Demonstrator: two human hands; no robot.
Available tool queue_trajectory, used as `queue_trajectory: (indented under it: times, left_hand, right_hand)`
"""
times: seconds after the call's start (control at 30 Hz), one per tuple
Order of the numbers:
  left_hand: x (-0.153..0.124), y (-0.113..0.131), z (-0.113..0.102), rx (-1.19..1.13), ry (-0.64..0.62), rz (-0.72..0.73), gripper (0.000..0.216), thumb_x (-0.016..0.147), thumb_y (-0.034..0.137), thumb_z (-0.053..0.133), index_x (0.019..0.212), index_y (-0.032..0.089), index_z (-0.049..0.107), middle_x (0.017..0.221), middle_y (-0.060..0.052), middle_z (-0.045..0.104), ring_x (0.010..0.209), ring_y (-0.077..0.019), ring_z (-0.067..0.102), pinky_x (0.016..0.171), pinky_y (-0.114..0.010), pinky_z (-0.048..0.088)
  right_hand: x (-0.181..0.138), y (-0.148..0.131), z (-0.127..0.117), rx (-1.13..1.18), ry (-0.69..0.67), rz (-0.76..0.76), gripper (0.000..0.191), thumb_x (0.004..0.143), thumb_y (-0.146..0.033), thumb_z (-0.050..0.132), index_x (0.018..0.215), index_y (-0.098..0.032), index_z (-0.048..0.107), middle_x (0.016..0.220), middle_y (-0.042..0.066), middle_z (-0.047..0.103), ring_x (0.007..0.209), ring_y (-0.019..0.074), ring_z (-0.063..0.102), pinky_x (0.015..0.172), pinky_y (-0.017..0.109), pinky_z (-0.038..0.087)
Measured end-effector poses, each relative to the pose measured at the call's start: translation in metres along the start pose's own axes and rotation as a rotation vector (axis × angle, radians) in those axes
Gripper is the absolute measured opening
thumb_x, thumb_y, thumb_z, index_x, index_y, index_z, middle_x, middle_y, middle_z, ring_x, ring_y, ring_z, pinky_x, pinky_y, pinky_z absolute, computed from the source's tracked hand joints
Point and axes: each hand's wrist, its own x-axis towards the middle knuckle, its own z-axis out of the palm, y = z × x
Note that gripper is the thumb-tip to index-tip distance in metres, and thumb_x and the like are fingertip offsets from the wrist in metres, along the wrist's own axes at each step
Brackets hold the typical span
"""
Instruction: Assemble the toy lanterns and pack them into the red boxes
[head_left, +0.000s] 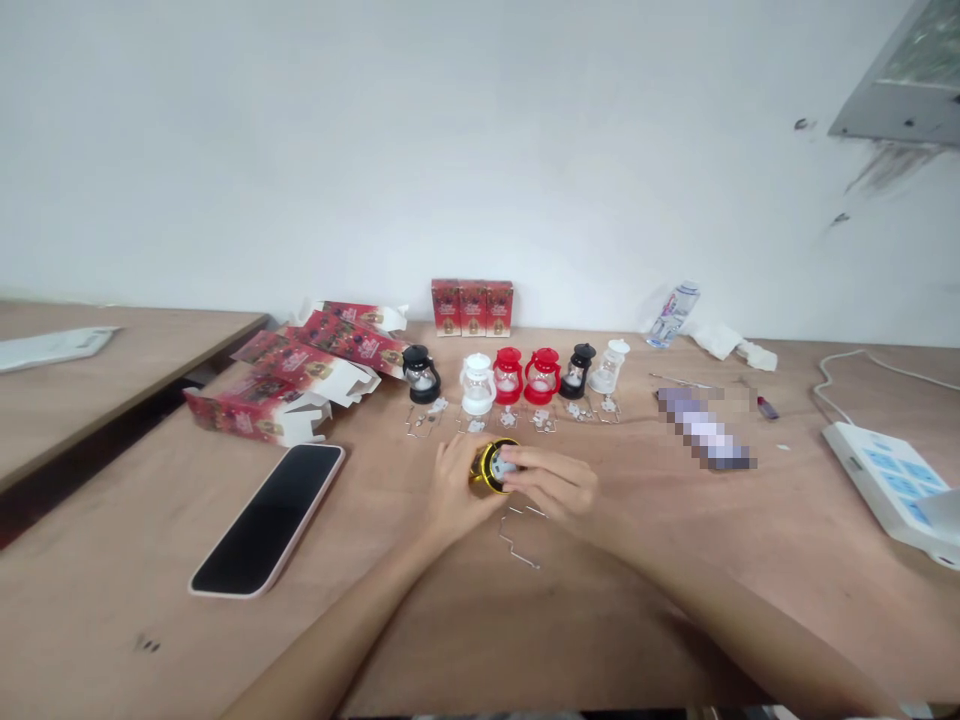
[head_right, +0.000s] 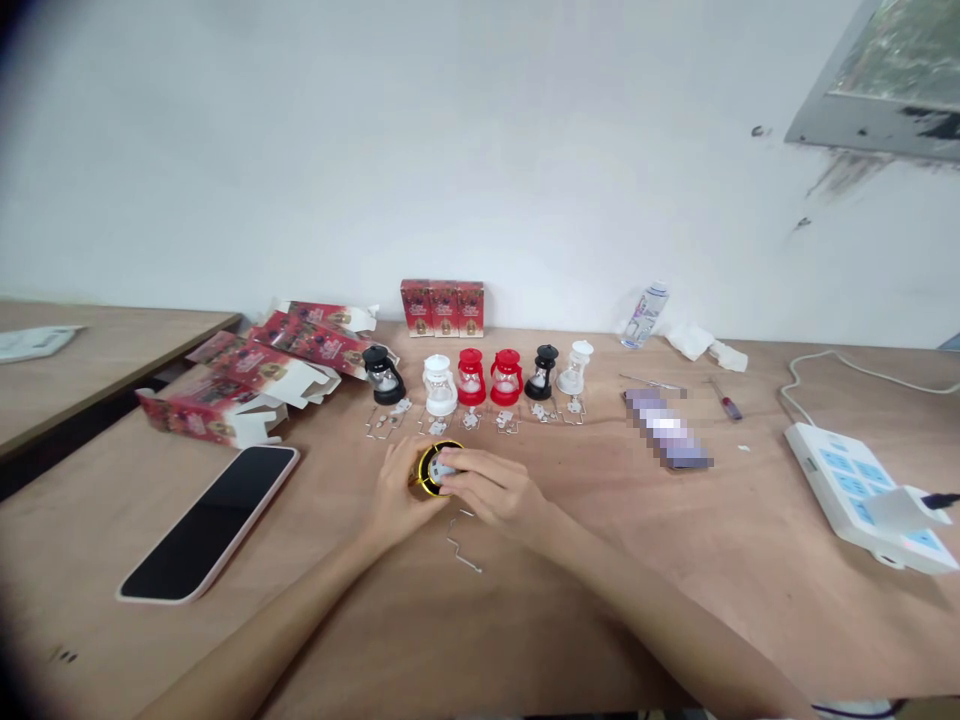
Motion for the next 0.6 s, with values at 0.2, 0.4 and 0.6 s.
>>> queue_trajectory:
  times: [0.2, 0.4, 0.6]
  left_hand:
    - [0.0005, -0.0017, -0.0002, 0.006, 0.006, 0.013, 0.033, 0.072, 0.024, 0.063, 0.103, 0.022, 0.052, 0.1, -0.003, 0.063, 0.092, -0.0206, 0.057, 0.08, -0.032, 0.038]
    - [-0.0003, -0.0012, 0.0004, 0.014, -0.001, 0.039, 0.033, 0.072, 0.025, 0.064, 0.103, 0.021, 0.051, 0.1, -0.003, 0.063, 0.092, -0.0205, 0.056, 0.079, -0.032, 0.037]
    - [-0.0001, -0.0028, -0.0006, 0.015, -0.018, 0.044, 0.034, 0.072, 0.024, 0.062, 0.104, 0.021, 0.051, 0.1, -0.005, 0.063, 0.093, -0.0214, 0.056, 0.081, -0.033, 0.039]
  right_hand:
    - [-0.0046, 0.0055, -0.0033, -0.159, -0.04, -0.138, 0.03, 0.089, -0.005, 0.043, 0.113, -0.012, 0.06, 0.107, 0.012, 0.069, 0.111, 0.0187, 0.06, 0.095, 0.032, 0.053]
    - [-0.0045, 0.006, 0.0019, -0.136, 0.02, -0.11, 0.025, 0.087, -0.008, 0.05, 0.106, -0.018, 0.063, 0.092, 0.008, 0.072, 0.092, 0.0187, 0.066, 0.077, 0.033, 0.059]
    - [-0.0046, 0.0065, 0.0045, -0.105, 0.021, -0.131, 0.026, 0.086, -0.006, 0.049, 0.106, -0.015, 0.062, 0.093, 0.01, 0.07, 0.094, 0.0192, 0.064, 0.08, 0.033, 0.057]
